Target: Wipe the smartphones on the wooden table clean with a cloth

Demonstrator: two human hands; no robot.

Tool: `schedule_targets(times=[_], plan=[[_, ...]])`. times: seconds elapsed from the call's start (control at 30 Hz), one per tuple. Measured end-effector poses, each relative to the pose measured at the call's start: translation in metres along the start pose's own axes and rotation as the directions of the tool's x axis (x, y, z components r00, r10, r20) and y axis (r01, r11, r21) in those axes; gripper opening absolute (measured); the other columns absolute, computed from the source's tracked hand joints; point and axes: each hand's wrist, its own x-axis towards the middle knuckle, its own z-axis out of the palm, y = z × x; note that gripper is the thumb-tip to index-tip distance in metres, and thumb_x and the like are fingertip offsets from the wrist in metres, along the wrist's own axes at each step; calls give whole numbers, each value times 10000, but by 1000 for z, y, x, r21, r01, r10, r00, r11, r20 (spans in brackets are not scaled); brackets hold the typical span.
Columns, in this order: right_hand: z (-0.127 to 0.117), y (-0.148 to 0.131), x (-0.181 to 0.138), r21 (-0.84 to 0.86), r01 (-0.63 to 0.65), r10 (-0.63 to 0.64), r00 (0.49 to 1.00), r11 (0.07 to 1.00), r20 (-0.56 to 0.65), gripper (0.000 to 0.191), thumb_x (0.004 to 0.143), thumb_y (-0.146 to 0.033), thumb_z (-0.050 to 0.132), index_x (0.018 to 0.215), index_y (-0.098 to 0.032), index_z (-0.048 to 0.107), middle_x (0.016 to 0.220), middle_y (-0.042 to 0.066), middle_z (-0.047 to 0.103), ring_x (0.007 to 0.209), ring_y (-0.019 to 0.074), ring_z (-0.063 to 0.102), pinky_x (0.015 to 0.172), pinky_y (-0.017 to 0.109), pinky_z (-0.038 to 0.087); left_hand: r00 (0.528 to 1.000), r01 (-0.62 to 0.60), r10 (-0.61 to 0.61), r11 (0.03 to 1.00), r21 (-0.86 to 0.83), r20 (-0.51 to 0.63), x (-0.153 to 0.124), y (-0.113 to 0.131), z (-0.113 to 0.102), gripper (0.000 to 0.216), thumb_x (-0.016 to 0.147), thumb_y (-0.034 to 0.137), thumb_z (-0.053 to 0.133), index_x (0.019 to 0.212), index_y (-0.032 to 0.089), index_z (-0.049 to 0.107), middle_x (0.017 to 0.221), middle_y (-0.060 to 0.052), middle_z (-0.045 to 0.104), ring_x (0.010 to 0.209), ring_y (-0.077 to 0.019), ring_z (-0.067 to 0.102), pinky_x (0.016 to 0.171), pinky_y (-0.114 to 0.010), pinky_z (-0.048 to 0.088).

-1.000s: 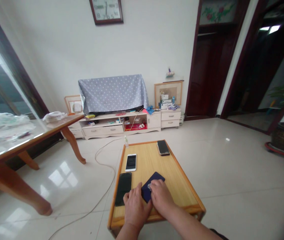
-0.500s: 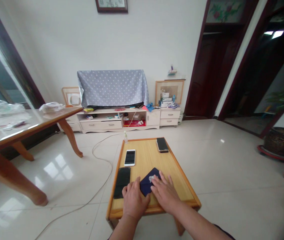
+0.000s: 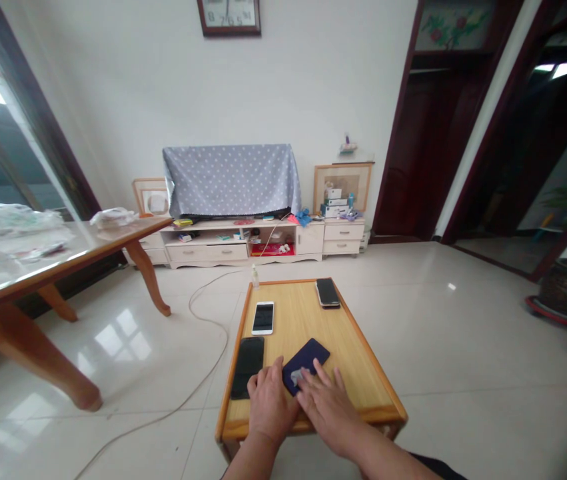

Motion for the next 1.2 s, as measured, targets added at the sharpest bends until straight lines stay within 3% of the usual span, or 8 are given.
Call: schedule_targets(times=[0.07, 0.23, 0.3, 0.47, 0.67, 0.9, 1.1, 1.2], plan=[[-1, 1, -1, 9, 17, -17, 1000, 1000, -5, 493, 1029, -521, 266, 1461, -386, 462, 1528, -10, 452, 1511, 291, 176, 1189, 623, 16, 1000, -1, 1, 1000, 2, 7, 0, 0, 0, 688, 770, 353, 598, 1415, 179, 431, 1311, -131, 617, 1253, -277, 494, 1082, -420, 228], [-20, 20, 15, -47, -270, 262, 955, 962, -138, 521, 1024, -506, 275, 1438, -305, 520, 1527, 41, 452, 1509, 338, 153, 1166, 681, -21, 1000, 0, 0, 1000, 10, -3, 0, 2, 1, 737, 742, 418, 635, 1413, 188, 435, 1325, -137, 602, 1257, -290, 488, 1098, -428, 204], [-19, 14, 13, -43, -249, 244, 965, 968, -98, 542, 1022, -515, 265, 1456, -290, 498, 1542, 46, 429, 1511, 342, 140, 1170, 673, -22, 1000, -2, 2, 1000, 16, -5, -1, 1, 1, 735, 747, 422, 629, 1414, 184, 434, 1327, -138, 599, 1254, -289, 487, 1095, -423, 208], [-8, -13, 0, 40, -1, -2, 997, 999, 80, 563, 1036, -525, 164, 1492, -334, 433, 1561, 6, 402, 1519, 290, 129, 1191, 612, -6, 1000, -11, 11, 999, 31, 1, 0, 0, 3, 666, 772, 301, 570, 1413, 181, 433, 1300, -112, 622, 1238, -248, 497, 1082, -398, 219], [-26, 12, 20, -83, -336, 330, 941, 938, -78, 601, 1024, -549, 156, 1472, -301, 470, 1567, 9, 392, 1516, 339, 107, 1167, 680, 10, 1000, -2, 3, 999, 52, -4, -1, 5, 1, 734, 756, 444, 623, 1418, 189, 433, 1335, -124, 599, 1257, -281, 483, 1099, -418, 202], [-6, -14, 3, 0, -19, 19, 998, 1000, 63, 589, 1025, -567, 131, 1482, -357, 437, 1554, -11, 417, 1519, 286, 135, 1187, 624, 28, 1000, 3, -4, 999, 41, 31, 0, 4, 0, 667, 786, 268, 556, 1431, 182, 412, 1319, -115, 615, 1268, -242, 481, 1085, -393, 209], [-24, 10, 23, -106, -323, 316, 945, 940, -80, 592, 1022, -545, 173, 1469, -302, 475, 1569, 9, 390, 1516, 350, 96, 1155, 694, -16, 1000, -8, 7, 999, 53, 4, 1, 6, -1, 730, 759, 440, 639, 1413, 184, 437, 1332, -126, 604, 1263, -281, 488, 1083, -410, 225], [-14, 1, 19, -93, -221, 219, 975, 971, -31, 591, 1019, -559, 179, 1468, -313, 474, 1567, 8, 396, 1514, 335, 128, 1176, 658, 4, 1000, -10, 10, 998, 54, -1, 1, 3, 1, 688, 785, 384, 603, 1419, 182, 429, 1325, -118, 611, 1257, -264, 493, 1072, -401, 234]])
